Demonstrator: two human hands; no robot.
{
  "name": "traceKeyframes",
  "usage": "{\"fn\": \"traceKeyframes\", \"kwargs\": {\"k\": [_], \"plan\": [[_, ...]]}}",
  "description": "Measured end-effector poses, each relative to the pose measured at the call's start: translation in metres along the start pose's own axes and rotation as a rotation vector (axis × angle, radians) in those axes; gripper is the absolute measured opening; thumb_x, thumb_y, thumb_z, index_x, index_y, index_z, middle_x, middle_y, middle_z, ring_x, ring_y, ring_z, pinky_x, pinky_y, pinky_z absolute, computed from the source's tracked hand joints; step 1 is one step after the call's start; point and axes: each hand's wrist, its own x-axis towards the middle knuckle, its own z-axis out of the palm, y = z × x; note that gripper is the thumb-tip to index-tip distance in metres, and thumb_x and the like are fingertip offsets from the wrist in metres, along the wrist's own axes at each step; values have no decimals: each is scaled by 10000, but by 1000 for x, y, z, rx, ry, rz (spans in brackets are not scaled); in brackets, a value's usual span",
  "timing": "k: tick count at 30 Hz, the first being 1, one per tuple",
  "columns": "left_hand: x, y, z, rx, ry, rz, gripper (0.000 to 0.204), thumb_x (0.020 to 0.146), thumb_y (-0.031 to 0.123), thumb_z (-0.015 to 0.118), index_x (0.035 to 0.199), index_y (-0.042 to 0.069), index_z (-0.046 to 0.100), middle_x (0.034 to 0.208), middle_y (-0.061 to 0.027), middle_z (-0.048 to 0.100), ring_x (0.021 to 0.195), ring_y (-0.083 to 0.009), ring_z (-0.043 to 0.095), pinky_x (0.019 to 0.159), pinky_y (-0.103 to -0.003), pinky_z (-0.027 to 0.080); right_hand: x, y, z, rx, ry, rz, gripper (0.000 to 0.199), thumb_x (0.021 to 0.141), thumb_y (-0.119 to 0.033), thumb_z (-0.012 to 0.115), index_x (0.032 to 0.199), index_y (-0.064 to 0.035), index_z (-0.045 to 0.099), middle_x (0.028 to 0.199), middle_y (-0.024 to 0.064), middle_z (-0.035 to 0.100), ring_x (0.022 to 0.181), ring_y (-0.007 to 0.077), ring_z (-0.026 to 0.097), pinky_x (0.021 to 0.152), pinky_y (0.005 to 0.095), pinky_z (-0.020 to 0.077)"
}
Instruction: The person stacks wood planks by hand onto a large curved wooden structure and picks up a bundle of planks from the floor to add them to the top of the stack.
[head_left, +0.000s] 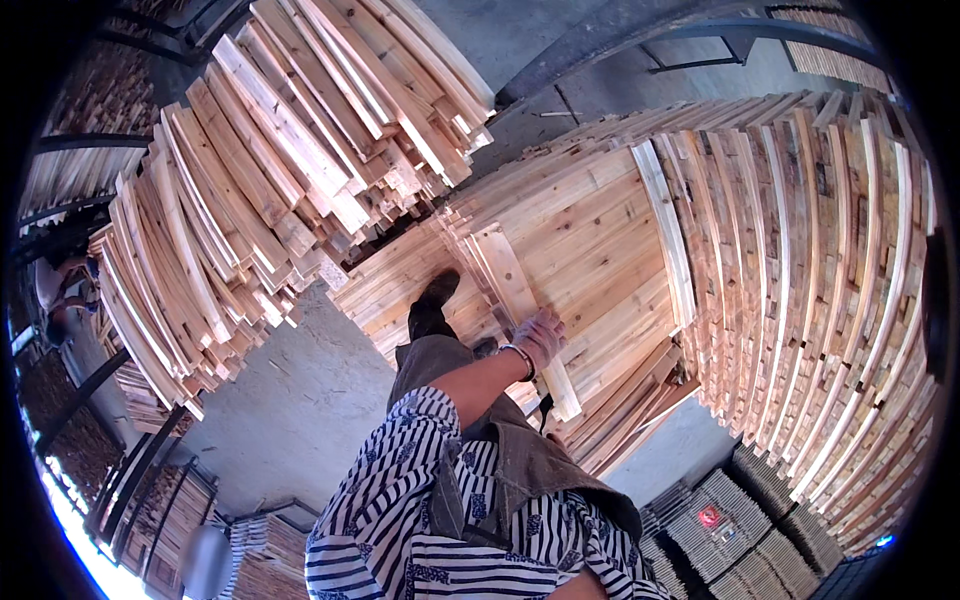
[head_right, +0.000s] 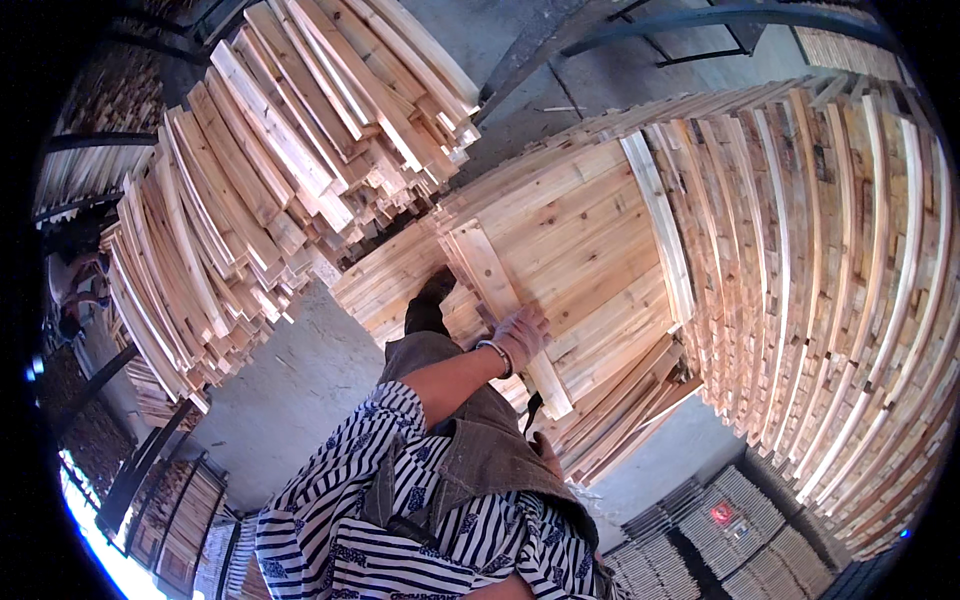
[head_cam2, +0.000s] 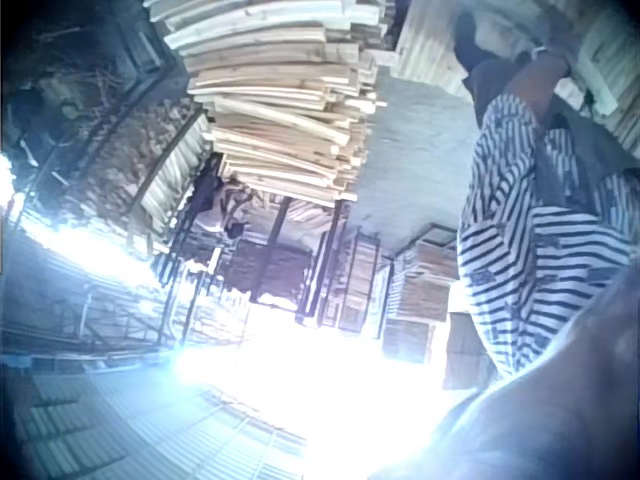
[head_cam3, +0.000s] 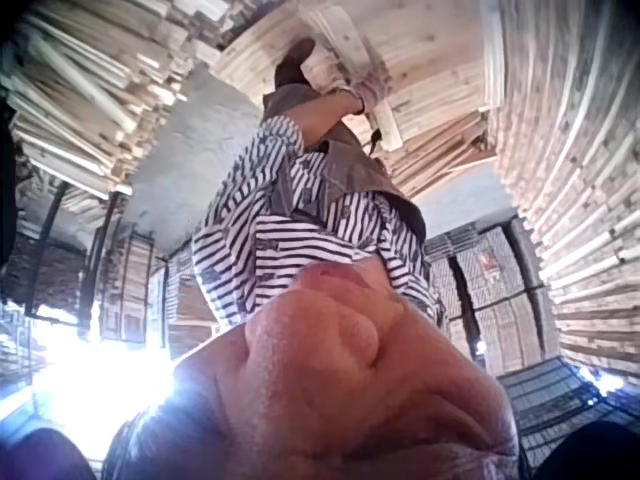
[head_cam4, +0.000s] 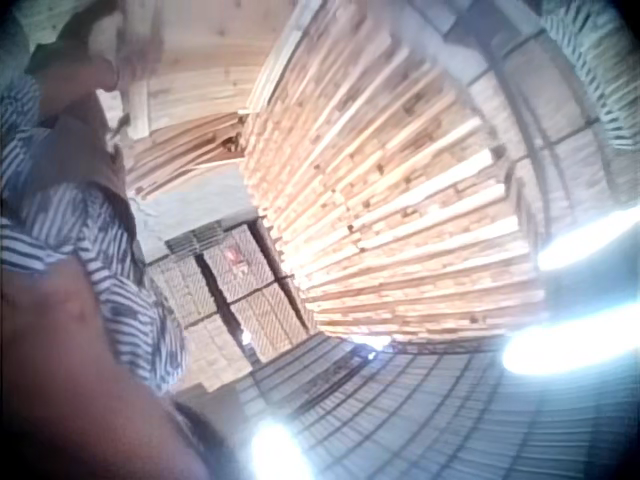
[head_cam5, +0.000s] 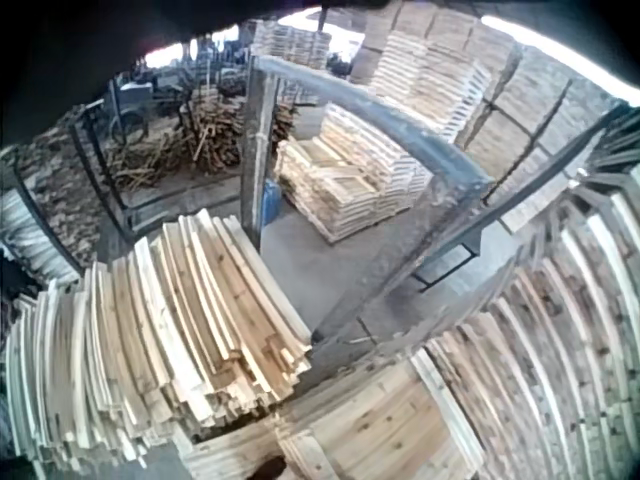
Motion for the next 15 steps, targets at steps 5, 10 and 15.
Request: {"fn": "traceKeyframes", "kwargs": {"k": [5,10,15], "plan": [[-2,-6,-108,-51,-337,65,215,879,271,566,1073,235,651,1135,-1,597,1186,-230,514,990,-485,366,12,24,6,-35,-71,-104,711,960,-237,667,1512,23,302,1303,193,612,1163,230,615,986,322,483],[7,-14,-94,19,-333,174,276,895,251,566,1148,173,644,1236,-82,592,1260,-246,494,1067,-444,358,29,104,-42,-219,-127,-373,708,967,-247,660,1510,30,300,1318,201,612,1186,235,612,1005,321,476],[9,-24,-156,-101,-182,221,437,867,271,623,1273,116,582,1312,-161,554,1298,-353,463,1096,-496,329,-54,-44,30,-84,101,-109,632,961,-298,663,1451,23,427,1225,161,645,1028,178,630,873,301,516]]}}
